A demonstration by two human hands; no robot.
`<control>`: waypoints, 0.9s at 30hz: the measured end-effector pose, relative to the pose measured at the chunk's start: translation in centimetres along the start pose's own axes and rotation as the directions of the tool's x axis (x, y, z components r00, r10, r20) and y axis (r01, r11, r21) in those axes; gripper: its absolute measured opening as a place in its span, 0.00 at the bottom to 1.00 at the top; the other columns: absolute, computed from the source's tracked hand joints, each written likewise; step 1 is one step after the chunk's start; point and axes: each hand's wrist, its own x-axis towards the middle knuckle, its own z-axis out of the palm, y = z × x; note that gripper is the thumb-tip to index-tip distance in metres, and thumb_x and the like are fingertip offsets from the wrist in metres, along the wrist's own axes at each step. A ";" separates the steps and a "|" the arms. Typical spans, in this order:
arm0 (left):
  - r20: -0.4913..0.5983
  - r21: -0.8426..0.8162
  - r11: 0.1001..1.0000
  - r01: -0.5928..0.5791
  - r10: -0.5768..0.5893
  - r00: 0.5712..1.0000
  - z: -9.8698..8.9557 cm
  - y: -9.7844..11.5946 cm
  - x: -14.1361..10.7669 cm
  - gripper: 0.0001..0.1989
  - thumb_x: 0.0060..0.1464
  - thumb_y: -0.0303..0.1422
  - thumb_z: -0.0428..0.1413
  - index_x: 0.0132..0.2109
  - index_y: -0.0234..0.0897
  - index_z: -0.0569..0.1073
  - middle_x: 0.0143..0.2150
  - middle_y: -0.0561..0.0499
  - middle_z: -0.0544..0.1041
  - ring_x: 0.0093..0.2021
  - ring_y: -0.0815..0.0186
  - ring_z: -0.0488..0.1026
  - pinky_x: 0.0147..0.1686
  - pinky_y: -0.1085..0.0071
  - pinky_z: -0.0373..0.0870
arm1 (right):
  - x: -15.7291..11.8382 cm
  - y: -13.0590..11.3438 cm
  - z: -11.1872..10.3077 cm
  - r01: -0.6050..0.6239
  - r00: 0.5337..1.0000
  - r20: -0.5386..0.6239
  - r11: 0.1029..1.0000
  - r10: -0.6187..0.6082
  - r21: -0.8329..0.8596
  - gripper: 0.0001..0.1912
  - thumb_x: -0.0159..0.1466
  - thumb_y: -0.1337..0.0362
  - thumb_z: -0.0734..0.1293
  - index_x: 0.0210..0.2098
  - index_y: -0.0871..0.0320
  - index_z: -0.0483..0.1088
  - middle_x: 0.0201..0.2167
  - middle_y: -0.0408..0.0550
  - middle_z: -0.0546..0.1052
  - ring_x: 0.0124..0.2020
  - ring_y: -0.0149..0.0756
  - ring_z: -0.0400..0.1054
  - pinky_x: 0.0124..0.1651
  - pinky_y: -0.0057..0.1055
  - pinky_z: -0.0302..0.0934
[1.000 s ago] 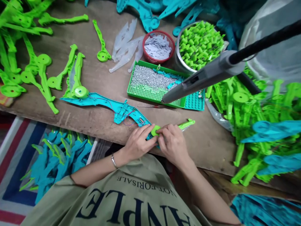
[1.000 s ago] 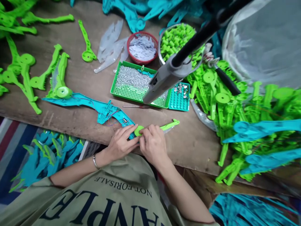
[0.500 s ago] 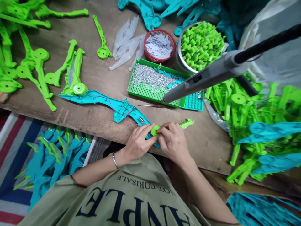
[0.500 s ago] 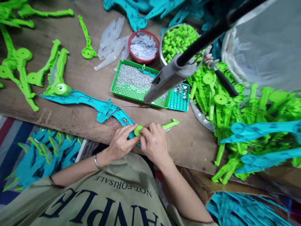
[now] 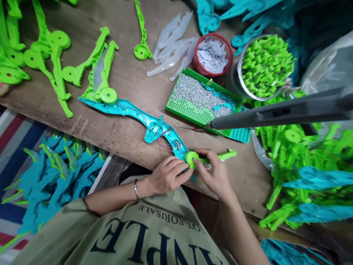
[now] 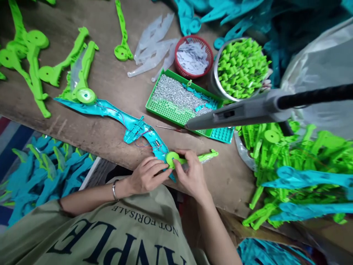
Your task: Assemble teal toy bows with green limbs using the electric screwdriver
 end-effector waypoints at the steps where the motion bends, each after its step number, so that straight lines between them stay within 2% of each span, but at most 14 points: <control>1: -0.016 0.009 1.000 0.019 -0.019 1.000 -0.4 -0.2 0.3 0.10 0.66 0.26 0.54 0.51 0.35 0.76 0.45 0.47 0.82 0.48 0.63 0.77 0.51 0.62 0.74 | 0.0 -0.1 0.0 0.004 1.000 0.004 1.000 -0.004 -0.003 0.10 0.68 0.59 0.66 0.47 0.54 0.72 0.42 0.51 0.80 0.43 0.43 0.76 0.48 0.43 0.70; 4: 0.001 0.102 0.990 0.097 -0.098 0.995 -1.4 -1.2 1.9 0.09 0.67 0.26 0.52 0.46 0.35 0.77 0.47 0.46 0.82 0.50 0.61 0.76 0.51 0.61 0.72 | 0.1 -0.3 0.2 0.034 0.999 0.012 0.999 -0.034 -0.007 0.13 0.66 0.56 0.69 0.49 0.54 0.72 0.44 0.52 0.80 0.45 0.45 0.76 0.49 0.45 0.70; 8: 0.193 0.193 0.978 0.077 -0.115 0.974 -1.8 -2.6 3.9 0.09 0.66 0.26 0.53 0.39 0.35 0.77 0.44 0.47 0.81 0.49 0.58 0.74 0.53 0.57 0.69 | 0.0 -0.2 0.4 0.046 0.999 0.021 0.999 -0.046 -0.008 0.17 0.63 0.55 0.72 0.49 0.53 0.73 0.45 0.53 0.80 0.46 0.47 0.76 0.51 0.48 0.70; 11: 0.274 0.205 0.977 0.058 -0.114 0.955 -1.7 -3.2 4.8 0.07 0.64 0.26 0.56 0.38 0.36 0.78 0.40 0.48 0.79 0.48 0.56 0.73 0.53 0.54 0.67 | 0.1 -0.1 0.4 0.043 0.999 0.027 0.999 -0.043 0.001 0.18 0.62 0.54 0.73 0.49 0.53 0.74 0.44 0.53 0.80 0.46 0.47 0.76 0.50 0.47 0.71; 17: 0.325 0.162 0.986 0.044 -0.096 0.941 -1.3 -4.2 5.6 0.07 0.64 0.26 0.57 0.37 0.37 0.79 0.38 0.47 0.78 0.47 0.53 0.71 0.49 0.52 0.65 | 0.6 -0.1 0.2 0.038 0.998 0.048 0.999 -0.040 0.035 0.18 0.63 0.51 0.73 0.48 0.54 0.75 0.42 0.52 0.81 0.43 0.46 0.76 0.47 0.44 0.71; 23: 0.330 0.146 0.978 0.146 -0.187 0.925 -0.8 -3.7 5.7 0.09 0.64 0.26 0.54 0.39 0.35 0.79 0.39 0.45 0.77 0.49 0.52 0.71 0.48 0.53 0.66 | 0.9 -0.1 0.1 0.015 0.999 0.047 0.998 -0.018 0.063 0.19 0.63 0.51 0.74 0.47 0.55 0.75 0.41 0.53 0.81 0.43 0.46 0.76 0.47 0.45 0.70; 27: 0.348 0.137 0.979 0.152 -0.192 0.918 -0.8 -3.7 5.9 0.09 0.65 0.25 0.53 0.37 0.35 0.78 0.38 0.45 0.77 0.47 0.53 0.71 0.46 0.55 0.67 | 0.8 -0.1 0.2 -0.014 0.999 0.046 0.997 0.011 0.081 0.18 0.62 0.51 0.74 0.47 0.54 0.76 0.41 0.53 0.81 0.44 0.47 0.76 0.48 0.46 0.70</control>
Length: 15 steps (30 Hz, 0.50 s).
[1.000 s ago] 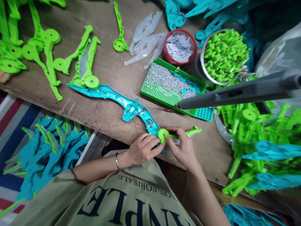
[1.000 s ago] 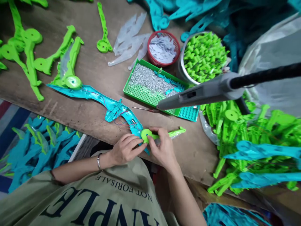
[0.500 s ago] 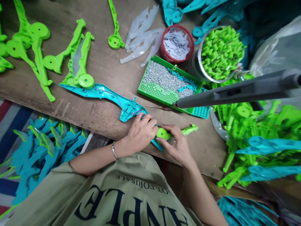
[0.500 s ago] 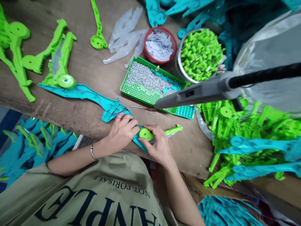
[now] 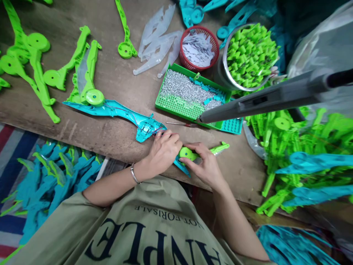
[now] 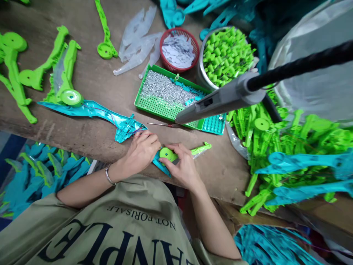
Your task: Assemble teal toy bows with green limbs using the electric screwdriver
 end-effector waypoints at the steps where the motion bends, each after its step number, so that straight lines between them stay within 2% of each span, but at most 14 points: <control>1: 0.004 -0.010 1.000 -0.011 0.011 1.000 -0.1 -0.1 0.0 0.09 0.65 0.26 0.53 0.37 0.35 0.77 0.38 0.45 0.77 0.46 0.54 0.71 0.45 0.56 0.68 | 0.0 0.0 0.0 -0.005 1.000 -0.002 1.000 0.005 0.003 0.18 0.62 0.51 0.74 0.47 0.54 0.76 0.41 0.53 0.81 0.44 0.47 0.76 0.48 0.46 0.71; 5: -0.025 -0.039 0.999 -0.034 0.033 0.999 -0.8 -0.5 -0.2 0.07 0.66 0.27 0.53 0.40 0.35 0.76 0.39 0.47 0.78 0.44 0.56 0.73 0.46 0.60 0.71 | 0.0 -0.2 0.0 0.007 1.000 -0.002 1.000 -0.007 0.002 0.18 0.62 0.53 0.74 0.47 0.54 0.76 0.42 0.53 0.81 0.44 0.47 0.76 0.49 0.46 0.71; 7: -0.101 -0.059 0.996 -0.061 0.055 0.993 -1.0 -0.4 -0.7 0.08 0.67 0.26 0.51 0.45 0.33 0.76 0.42 0.47 0.79 0.46 0.57 0.74 0.51 0.60 0.71 | 0.0 -0.2 -0.2 0.019 1.000 0.015 1.000 -0.019 0.002 0.17 0.63 0.55 0.72 0.49 0.55 0.76 0.44 0.54 0.81 0.46 0.47 0.76 0.51 0.47 0.71; 10: -0.253 -0.075 0.990 -0.121 0.098 0.963 -0.8 0.3 -1.7 0.12 0.68 0.23 0.49 0.51 0.34 0.76 0.47 0.47 0.82 0.53 0.59 0.75 0.59 0.59 0.68 | 0.2 -0.2 -0.7 0.007 0.999 0.053 0.999 -0.009 0.032 0.18 0.64 0.63 0.67 0.53 0.55 0.75 0.47 0.53 0.81 0.48 0.46 0.76 0.53 0.47 0.71; 12: -0.318 -0.065 0.988 -0.143 0.116 0.941 -0.4 1.0 -2.6 0.11 0.66 0.24 0.51 0.50 0.35 0.76 0.48 0.48 0.83 0.54 0.59 0.76 0.59 0.58 0.68 | 0.4 -0.2 -1.0 -0.039 0.997 0.067 0.997 0.035 0.069 0.20 0.62 0.67 0.64 0.53 0.55 0.74 0.48 0.53 0.81 0.47 0.44 0.77 0.52 0.46 0.72; 15: -0.351 -0.029 0.989 -0.142 0.123 0.928 0.1 1.9 -3.8 0.07 0.63 0.26 0.57 0.47 0.36 0.77 0.48 0.49 0.84 0.53 0.55 0.77 0.57 0.55 0.69 | 0.9 -0.3 -1.2 -0.115 0.992 0.067 0.989 0.109 0.093 0.17 0.62 0.65 0.65 0.49 0.57 0.75 0.47 0.53 0.82 0.44 0.43 0.78 0.49 0.43 0.73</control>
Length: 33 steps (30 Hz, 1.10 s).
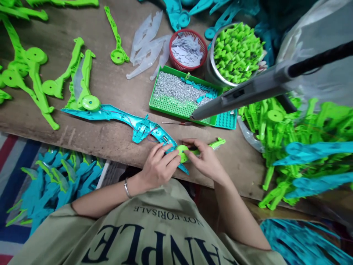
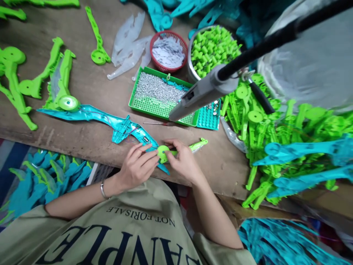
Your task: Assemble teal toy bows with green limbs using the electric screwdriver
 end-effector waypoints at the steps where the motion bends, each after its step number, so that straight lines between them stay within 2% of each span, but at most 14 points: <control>1: -0.010 0.013 1.000 -0.001 0.002 1.000 0.0 0.3 -0.3 0.06 0.62 0.28 0.59 0.46 0.36 0.78 0.49 0.49 0.84 0.54 0.54 0.77 0.57 0.53 0.69 | 0.2 -0.1 0.0 -0.013 1.000 -0.004 1.000 0.013 0.000 0.15 0.61 0.64 0.66 0.48 0.57 0.75 0.45 0.53 0.83 0.42 0.43 0.78 0.48 0.43 0.74; 3: -0.049 0.027 1.000 -0.004 0.006 0.999 -0.1 0.8 -0.9 0.05 0.61 0.30 0.61 0.45 0.37 0.78 0.48 0.49 0.84 0.54 0.52 0.76 0.56 0.53 0.68 | 0.4 -0.2 0.0 -0.030 1.000 -0.008 1.000 0.030 0.000 0.13 0.60 0.62 0.68 0.44 0.57 0.75 0.42 0.52 0.83 0.40 0.43 0.78 0.46 0.42 0.74; 6: -0.104 0.021 1.000 -0.018 0.021 0.994 0.0 1.5 -1.5 0.05 0.60 0.32 0.62 0.43 0.37 0.78 0.41 0.52 0.84 0.43 0.59 0.77 0.48 0.58 0.68 | 0.6 0.0 0.0 -0.062 0.998 0.006 0.998 0.062 0.023 0.11 0.60 0.60 0.69 0.41 0.57 0.75 0.38 0.50 0.82 0.37 0.42 0.78 0.43 0.41 0.73; 9: -0.074 0.019 0.999 -0.046 0.047 0.996 0.5 1.9 -1.7 0.08 0.63 0.35 0.59 0.46 0.37 0.77 0.37 0.52 0.82 0.36 0.64 0.74 0.42 0.62 0.67 | 0.8 0.5 0.0 -0.072 0.997 0.006 0.995 0.071 0.076 0.13 0.59 0.58 0.71 0.42 0.57 0.73 0.38 0.50 0.81 0.37 0.41 0.77 0.42 0.41 0.73; 10: -0.053 0.017 0.998 -0.061 0.062 0.997 0.8 1.9 -1.8 0.10 0.64 0.36 0.58 0.48 0.36 0.77 0.39 0.50 0.82 0.38 0.63 0.74 0.44 0.62 0.67 | 0.9 0.6 -0.1 -0.061 0.997 -0.046 0.993 0.066 0.104 0.16 0.58 0.57 0.73 0.43 0.56 0.72 0.39 0.50 0.80 0.37 0.40 0.76 0.41 0.41 0.73; 12: 0.005 0.011 0.996 -0.092 0.092 0.996 1.4 1.9 -1.7 0.15 0.65 0.39 0.57 0.53 0.35 0.76 0.47 0.46 0.82 0.49 0.59 0.75 0.52 0.60 0.68 | 1.6 0.4 -0.2 0.003 0.965 -0.259 0.988 0.037 0.152 0.23 0.57 0.54 0.76 0.47 0.55 0.69 0.42 0.49 0.77 0.38 0.39 0.74 0.43 0.41 0.73; 14: 0.099 0.009 0.994 -0.105 0.104 0.990 2.0 1.6 -1.5 0.19 0.65 0.41 0.56 0.57 0.34 0.75 0.55 0.43 0.79 0.59 0.54 0.72 0.60 0.56 0.66 | 2.8 -0.2 -0.4 0.119 0.873 -0.487 0.981 -0.031 0.151 0.31 0.55 0.52 0.78 0.52 0.51 0.65 0.48 0.49 0.74 0.42 0.38 0.73 0.47 0.41 0.73; 16: 0.181 0.048 0.994 -0.103 0.093 0.979 2.4 1.5 -1.4 0.19 0.66 0.39 0.56 0.58 0.35 0.74 0.59 0.43 0.77 0.63 0.52 0.69 0.62 0.53 0.65 | 4.4 -1.2 -0.4 0.224 0.806 -0.582 0.966 -0.110 0.129 0.38 0.52 0.51 0.80 0.56 0.48 0.61 0.53 0.49 0.71 0.47 0.39 0.72 0.50 0.42 0.73; 18: 0.209 0.106 0.988 -0.112 0.088 0.974 2.7 1.3 -1.5 0.16 0.67 0.34 0.54 0.58 0.36 0.75 0.61 0.44 0.77 0.63 0.52 0.69 0.61 0.52 0.66 | 6.1 -2.3 -0.4 0.282 0.796 -0.588 0.948 -0.143 0.150 0.40 0.52 0.51 0.80 0.58 0.46 0.60 0.53 0.48 0.71 0.48 0.39 0.72 0.49 0.41 0.74; 21: 0.209 0.148 0.978 -0.145 0.112 0.972 2.7 1.1 -1.7 0.16 0.67 0.29 0.52 0.58 0.38 0.75 0.61 0.45 0.77 0.63 0.54 0.70 0.60 0.53 0.68 | 7.9 -3.8 -0.9 0.313 0.792 -0.598 0.923 -0.123 0.225 0.34 0.56 0.53 0.77 0.57 0.47 0.63 0.45 0.45 0.75 0.43 0.38 0.74 0.46 0.41 0.75; 24: 0.210 0.136 0.980 -0.147 0.117 0.971 2.5 0.5 -1.7 0.17 0.66 0.28 0.53 0.60 0.36 0.73 0.61 0.43 0.77 0.63 0.54 0.71 0.60 0.52 0.68 | 8.1 -4.8 -2.4 0.347 0.773 -0.621 0.906 -0.131 0.241 0.25 0.57 0.58 0.76 0.51 0.50 0.68 0.37 0.42 0.78 0.37 0.37 0.75 0.45 0.41 0.74; 29: 0.156 0.091 0.989 -0.114 0.099 0.983 1.6 -1.0 -1.2 0.14 0.68 0.26 0.50 0.56 0.33 0.75 0.60 0.44 0.78 0.63 0.55 0.72 0.60 0.56 0.70 | 7.8 -5.3 -5.3 0.406 0.782 -0.608 0.853 -0.138 0.327 0.24 0.52 0.65 0.77 0.47 0.50 0.70 0.30 0.38 0.77 0.31 0.34 0.73 0.36 0.35 0.71; 31: 0.141 0.084 0.990 -0.113 0.101 0.985 1.3 -1.3 -1.0 0.14 0.69 0.25 0.48 0.55 0.33 0.76 0.60 0.44 0.79 0.63 0.56 0.72 0.59 0.57 0.71 | 8.3 -5.1 -5.5 0.442 0.743 -0.661 0.820 -0.107 0.364 0.22 0.52 0.64 0.78 0.44 0.51 0.70 0.27 0.36 0.75 0.27 0.32 0.71 0.33 0.32 0.68; 33: 0.147 0.076 0.991 -0.106 0.094 0.985 1.3 -1.4 -1.0 0.15 0.70 0.25 0.48 0.56 0.33 0.75 0.60 0.44 0.78 0.64 0.57 0.71 0.60 0.57 0.71 | 9.1 -4.8 -5.2 0.487 0.677 -0.733 0.789 -0.069 0.375 0.18 0.53 0.62 0.77 0.40 0.52 0.71 0.24 0.35 0.73 0.24 0.31 0.69 0.32 0.31 0.67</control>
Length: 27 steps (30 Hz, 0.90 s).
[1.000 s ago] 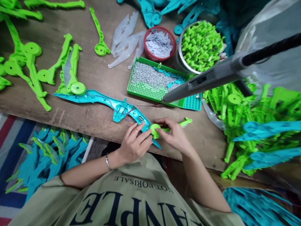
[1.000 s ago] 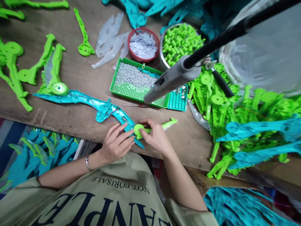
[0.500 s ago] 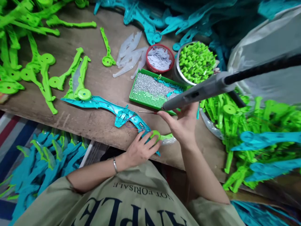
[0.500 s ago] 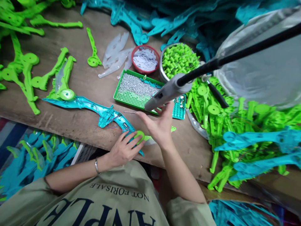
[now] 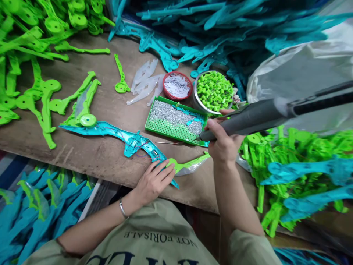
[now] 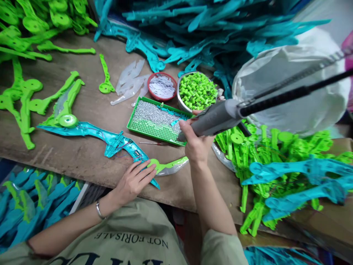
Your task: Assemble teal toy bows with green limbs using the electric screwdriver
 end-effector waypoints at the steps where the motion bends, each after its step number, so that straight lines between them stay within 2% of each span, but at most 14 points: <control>1: 0.006 -0.005 1.000 0.004 -0.004 1.000 0.0 0.0 0.0 0.15 0.69 0.25 0.48 0.57 0.33 0.75 0.61 0.44 0.78 0.65 0.57 0.71 0.60 0.57 0.70 | 0.1 0.5 0.3 0.017 0.999 -0.042 1.000 -0.016 0.021 0.15 0.53 0.61 0.76 0.38 0.53 0.70 0.22 0.35 0.73 0.23 0.31 0.70 0.32 0.31 0.68; 5: 0.000 -0.018 1.000 0.023 -0.023 1.000 0.3 0.1 0.1 0.13 0.69 0.27 0.51 0.56 0.32 0.75 0.60 0.44 0.78 0.64 0.56 0.71 0.61 0.57 0.69 | 0.1 2.6 1.1 0.056 0.996 -0.072 0.996 -0.051 0.068 0.09 0.55 0.62 0.72 0.35 0.53 0.69 0.20 0.35 0.72 0.22 0.34 0.72 0.32 0.35 0.70; 9: -0.002 -0.024 0.999 0.038 -0.038 0.999 0.4 0.1 0.4 0.12 0.69 0.33 0.54 0.54 0.34 0.76 0.58 0.46 0.80 0.62 0.57 0.73 0.59 0.58 0.69 | 0.7 4.6 1.5 0.080 0.994 -0.078 0.996 -0.077 0.026 0.07 0.56 0.60 0.69 0.33 0.53 0.68 0.19 0.34 0.70 0.20 0.33 0.69 0.31 0.35 0.69; 13: -0.007 -0.026 0.999 0.036 -0.036 0.999 0.6 0.1 0.2 0.12 0.68 0.29 0.53 0.55 0.34 0.76 0.59 0.45 0.79 0.63 0.57 0.71 0.59 0.58 0.68 | 1.3 6.1 1.9 0.093 0.993 -0.076 0.994 -0.088 0.056 0.07 0.56 0.61 0.70 0.32 0.53 0.67 0.19 0.34 0.71 0.20 0.32 0.69 0.31 0.33 0.68; 21: -0.005 -0.051 0.998 0.035 -0.036 0.999 0.8 0.1 -0.1 0.14 0.67 0.26 0.53 0.57 0.32 0.74 0.59 0.43 0.79 0.65 0.56 0.70 0.61 0.58 0.67 | 1.8 6.8 2.1 0.086 0.993 -0.088 0.996 -0.084 0.016 0.12 0.55 0.58 0.70 0.37 0.53 0.67 0.17 0.33 0.70 0.18 0.33 0.68 0.31 0.36 0.67; 27: -0.053 -0.110 0.991 0.076 -0.083 0.995 0.6 0.0 0.3 0.14 0.68 0.26 0.52 0.58 0.31 0.71 0.56 0.42 0.81 0.62 0.58 0.74 0.58 0.59 0.70 | 1.9 6.8 2.2 0.078 0.997 -0.033 0.995 -0.076 0.062 0.10 0.54 0.60 0.70 0.35 0.52 0.68 0.17 0.33 0.71 0.17 0.32 0.66 0.28 0.34 0.65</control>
